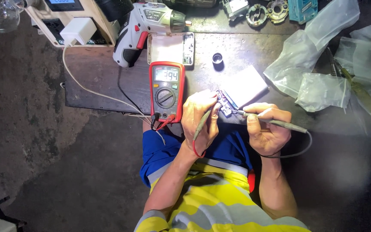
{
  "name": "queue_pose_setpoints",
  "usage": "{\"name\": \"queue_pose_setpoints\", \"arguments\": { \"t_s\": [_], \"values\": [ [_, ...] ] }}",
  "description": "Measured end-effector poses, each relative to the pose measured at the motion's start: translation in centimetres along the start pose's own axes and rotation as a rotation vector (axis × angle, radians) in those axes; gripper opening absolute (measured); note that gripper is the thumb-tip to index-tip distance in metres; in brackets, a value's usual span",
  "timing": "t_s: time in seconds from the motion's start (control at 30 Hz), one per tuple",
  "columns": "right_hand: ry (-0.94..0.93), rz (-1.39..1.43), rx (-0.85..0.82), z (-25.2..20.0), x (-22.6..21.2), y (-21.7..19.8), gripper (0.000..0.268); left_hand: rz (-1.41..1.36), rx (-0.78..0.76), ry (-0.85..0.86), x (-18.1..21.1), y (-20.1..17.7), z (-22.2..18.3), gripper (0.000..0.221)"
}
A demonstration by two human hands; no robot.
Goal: Testing a circuit board with a multimeter and soldering a small component using a soldering iron and tweezers
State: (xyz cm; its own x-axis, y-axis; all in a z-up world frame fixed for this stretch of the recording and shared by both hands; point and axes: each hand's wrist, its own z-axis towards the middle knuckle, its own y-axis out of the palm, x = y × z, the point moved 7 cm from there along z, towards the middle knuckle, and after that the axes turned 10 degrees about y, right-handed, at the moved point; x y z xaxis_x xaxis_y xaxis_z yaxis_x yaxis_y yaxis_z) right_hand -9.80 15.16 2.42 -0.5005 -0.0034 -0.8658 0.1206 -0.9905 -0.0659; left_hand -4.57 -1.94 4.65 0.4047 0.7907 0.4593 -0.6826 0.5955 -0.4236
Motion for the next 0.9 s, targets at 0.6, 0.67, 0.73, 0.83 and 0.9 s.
{"name": "queue_pose_setpoints", "arguments": {
  "t_s": [0.6, 0.67, 0.73, 0.83, 0.9],
  "values": [
    [0.055, 0.050, 0.007, -0.3, 0.3, 0.0, 0.026, -0.001, 0.022, -0.007, 0.1, -0.3, 0.1, 0.015],
    [0.037, 0.047, -0.009, -0.4, 0.4, -0.1, 0.027, 0.016, 0.045, 0.003, 0.3, -0.4, 0.3, 0.015],
    [0.020, 0.035, -0.026, -0.5, 0.1, 0.2, 0.027, 0.026, 0.070, 0.008, 0.4, -1.0, 0.6, 0.015],
    [0.152, 0.012, -0.022, -1.1, 0.3, 0.2, 0.022, -0.048, -0.032, -0.031, 0.4, -0.7, 0.5, 0.015],
    [0.163, -0.010, -0.017, -1.2, 0.5, 0.2, 0.022, -0.027, -0.021, -0.029, 0.3, -0.5, 0.1, 0.011]
  ]
}}
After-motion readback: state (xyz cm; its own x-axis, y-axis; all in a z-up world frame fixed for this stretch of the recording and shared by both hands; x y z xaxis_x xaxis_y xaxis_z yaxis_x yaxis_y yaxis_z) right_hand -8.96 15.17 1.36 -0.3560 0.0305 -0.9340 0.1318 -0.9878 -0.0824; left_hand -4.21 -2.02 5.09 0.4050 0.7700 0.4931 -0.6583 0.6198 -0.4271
